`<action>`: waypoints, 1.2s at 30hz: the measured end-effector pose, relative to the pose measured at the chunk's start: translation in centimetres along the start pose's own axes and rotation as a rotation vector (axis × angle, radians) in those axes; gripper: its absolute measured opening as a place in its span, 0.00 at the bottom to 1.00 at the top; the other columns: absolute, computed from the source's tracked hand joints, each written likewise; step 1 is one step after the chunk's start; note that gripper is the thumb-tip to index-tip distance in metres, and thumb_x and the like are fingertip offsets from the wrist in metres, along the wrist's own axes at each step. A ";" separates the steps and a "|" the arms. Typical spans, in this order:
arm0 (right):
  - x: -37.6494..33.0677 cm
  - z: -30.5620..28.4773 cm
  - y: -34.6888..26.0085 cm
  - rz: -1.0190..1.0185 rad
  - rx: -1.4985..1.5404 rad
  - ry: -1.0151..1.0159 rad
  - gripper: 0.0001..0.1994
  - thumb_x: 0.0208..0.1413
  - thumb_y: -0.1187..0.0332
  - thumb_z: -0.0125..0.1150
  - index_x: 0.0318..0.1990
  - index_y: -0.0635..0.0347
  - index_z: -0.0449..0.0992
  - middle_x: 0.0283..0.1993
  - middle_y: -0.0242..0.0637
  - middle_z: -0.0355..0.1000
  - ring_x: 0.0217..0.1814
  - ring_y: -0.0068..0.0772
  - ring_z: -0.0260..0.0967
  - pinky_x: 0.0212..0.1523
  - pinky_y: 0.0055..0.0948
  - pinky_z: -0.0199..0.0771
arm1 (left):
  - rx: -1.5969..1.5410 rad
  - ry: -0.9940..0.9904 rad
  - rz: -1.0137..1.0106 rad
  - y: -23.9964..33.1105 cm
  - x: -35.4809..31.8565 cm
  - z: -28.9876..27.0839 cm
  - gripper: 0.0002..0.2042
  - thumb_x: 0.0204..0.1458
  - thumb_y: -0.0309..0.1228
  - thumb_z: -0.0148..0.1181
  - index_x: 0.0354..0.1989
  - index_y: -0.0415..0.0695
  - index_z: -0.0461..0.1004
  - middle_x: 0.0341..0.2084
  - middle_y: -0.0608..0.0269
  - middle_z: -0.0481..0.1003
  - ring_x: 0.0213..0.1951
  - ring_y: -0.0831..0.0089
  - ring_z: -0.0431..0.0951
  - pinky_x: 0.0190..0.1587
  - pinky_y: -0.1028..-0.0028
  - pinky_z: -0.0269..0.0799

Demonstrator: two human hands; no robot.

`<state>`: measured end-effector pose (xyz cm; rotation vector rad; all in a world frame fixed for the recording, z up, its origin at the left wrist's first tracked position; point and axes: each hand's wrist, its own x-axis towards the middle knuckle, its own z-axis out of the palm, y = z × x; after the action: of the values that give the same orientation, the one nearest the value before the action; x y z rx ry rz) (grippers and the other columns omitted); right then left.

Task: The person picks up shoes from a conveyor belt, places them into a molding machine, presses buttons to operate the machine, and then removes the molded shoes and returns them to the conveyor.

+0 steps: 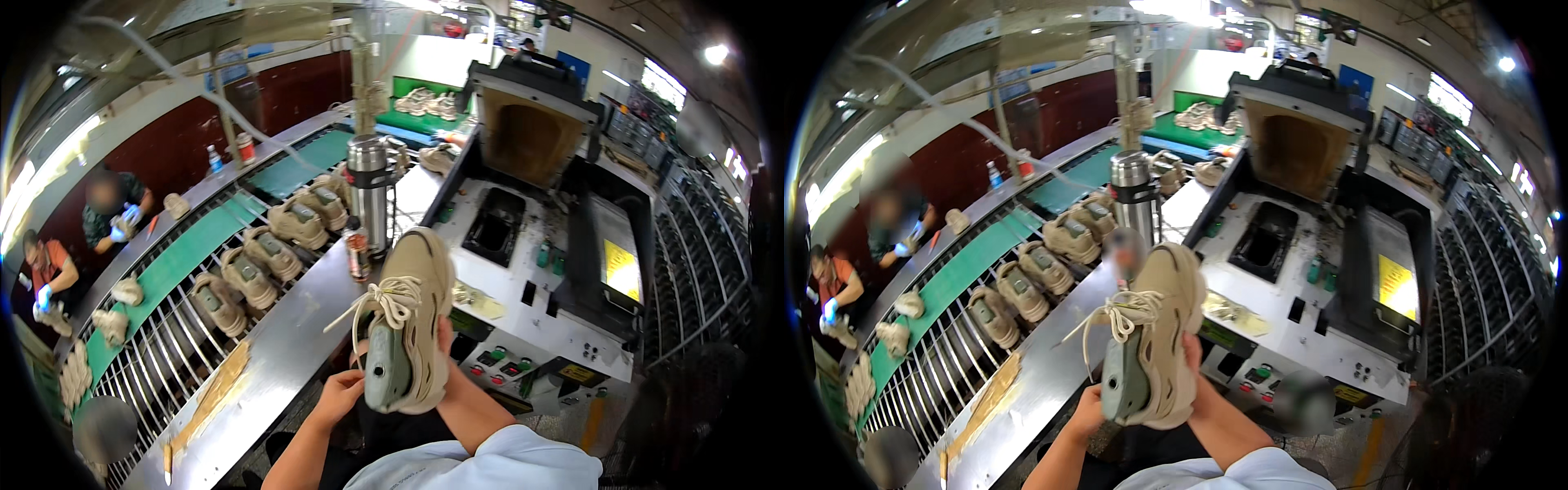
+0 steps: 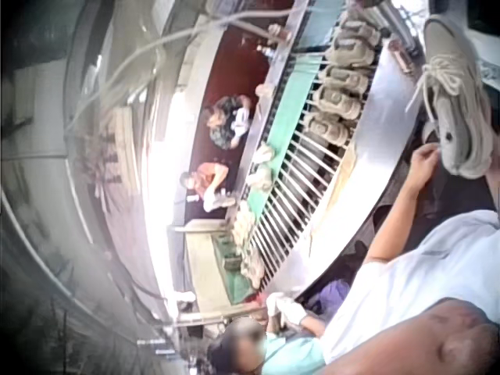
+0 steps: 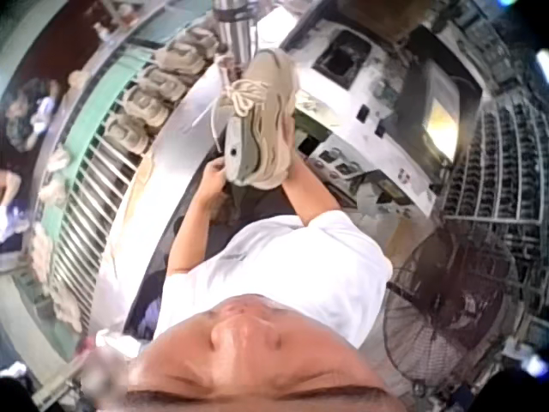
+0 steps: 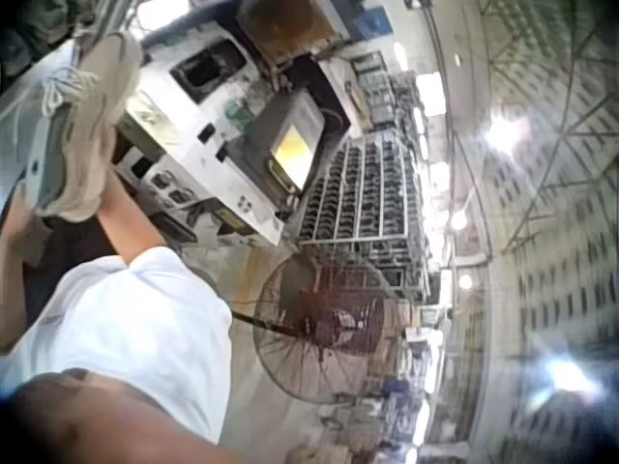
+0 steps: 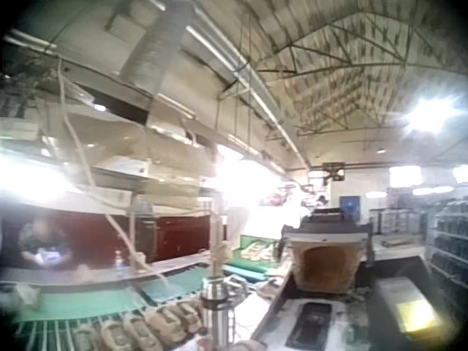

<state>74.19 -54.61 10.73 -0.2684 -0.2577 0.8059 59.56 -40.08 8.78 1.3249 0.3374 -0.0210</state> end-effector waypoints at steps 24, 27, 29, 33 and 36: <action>16.5 -13.0 -46.9 0.200 -1.905 1.658 0.50 0.34 0.48 0.68 0.68 0.56 0.55 0.66 0.52 0.60 0.67 0.49 0.58 0.65 0.43 0.58 | 0.927 0.833 0.351 -11.8 1.4 -14.0 0.04 0.37 0.26 0.61 0.17 0.42 0.73 0.10 0.60 0.72 0.15 0.66 0.75 0.23 0.71 0.71; 19.2 -12.4 -41.7 0.310 -2.073 1.643 0.49 0.36 0.46 0.66 0.68 0.58 0.55 0.66 0.53 0.60 0.67 0.49 0.58 0.67 0.45 0.54 | 0.904 0.887 0.269 -12.1 0.4 -14.4 0.04 0.38 0.26 0.61 0.17 0.42 0.73 0.11 0.59 0.73 0.15 0.66 0.75 0.23 0.71 0.72; 19.8 -6.8 -37.6 0.331 -2.108 1.582 0.50 0.37 0.46 0.67 0.68 0.59 0.53 0.66 0.55 0.59 0.66 0.51 0.61 0.66 0.46 0.56 | 0.864 0.909 0.270 -11.7 0.4 -14.2 0.04 0.38 0.26 0.61 0.18 0.41 0.73 0.11 0.59 0.73 0.15 0.66 0.76 0.24 0.72 0.72; 18.4 -5.7 -37.5 0.231 -2.007 1.574 0.49 0.39 0.47 0.66 0.68 0.60 0.52 0.66 0.59 0.56 0.64 0.55 0.62 0.64 0.44 0.61 | 0.849 0.887 0.259 -11.9 0.7 -14.5 0.04 0.39 0.26 0.61 0.19 0.40 0.74 0.12 0.59 0.74 0.16 0.69 0.76 0.24 0.74 0.72; 17.6 -6.4 -37.5 0.121 -1.962 1.641 0.46 0.41 0.47 0.65 0.67 0.60 0.55 0.66 0.61 0.54 0.66 0.55 0.59 0.63 0.43 0.63 | 0.745 0.898 0.259 -11.5 0.7 -14.4 0.04 0.40 0.27 0.62 0.20 0.39 0.75 0.12 0.59 0.75 0.16 0.71 0.76 0.24 0.74 0.72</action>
<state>113.15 -67.33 19.39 -2.6111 0.6586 -0.0515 54.50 -29.16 -5.20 2.0630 0.9748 0.7481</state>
